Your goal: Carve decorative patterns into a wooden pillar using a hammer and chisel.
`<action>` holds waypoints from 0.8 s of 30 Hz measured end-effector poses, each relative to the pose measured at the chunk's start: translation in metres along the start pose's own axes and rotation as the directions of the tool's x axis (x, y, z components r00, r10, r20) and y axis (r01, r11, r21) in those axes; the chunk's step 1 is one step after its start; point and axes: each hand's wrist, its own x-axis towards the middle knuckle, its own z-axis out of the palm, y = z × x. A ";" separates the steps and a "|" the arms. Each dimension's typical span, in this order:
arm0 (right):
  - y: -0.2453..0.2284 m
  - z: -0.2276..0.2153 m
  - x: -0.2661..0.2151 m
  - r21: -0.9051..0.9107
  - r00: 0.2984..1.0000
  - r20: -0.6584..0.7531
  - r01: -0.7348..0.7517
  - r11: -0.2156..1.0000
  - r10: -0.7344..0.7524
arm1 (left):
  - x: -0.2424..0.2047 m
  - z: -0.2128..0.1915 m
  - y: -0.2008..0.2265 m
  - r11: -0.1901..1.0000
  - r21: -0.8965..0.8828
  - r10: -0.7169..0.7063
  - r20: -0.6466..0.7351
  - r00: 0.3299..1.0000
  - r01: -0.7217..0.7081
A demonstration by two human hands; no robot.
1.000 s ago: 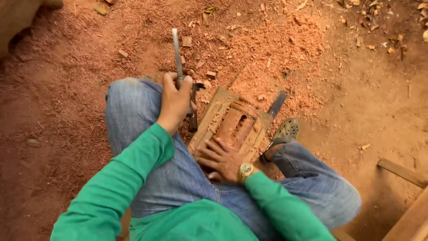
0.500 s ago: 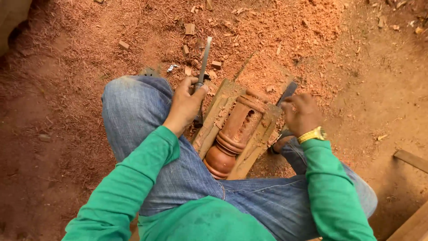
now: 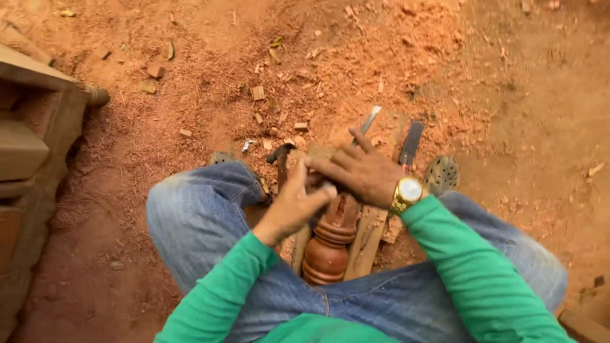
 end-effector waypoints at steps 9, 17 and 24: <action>0.009 -0.046 -0.010 0.844 0.759 -0.366 0.025 0.536 0.539 | 0.076 -0.084 -0.190 0.927 -0.029 -0.271 -0.742 0.613 0.374; -0.034 -0.027 -0.005 0.890 0.837 -0.267 0.405 -0.212 0.478 | 0.101 -0.095 -0.344 0.559 0.198 -0.592 -0.585 0.555 0.805; -0.050 -0.023 -0.011 0.923 0.824 -0.245 0.360 -0.138 0.511 | 0.085 -0.059 -0.214 0.785 -0.317 -0.598 -0.616 0.513 0.533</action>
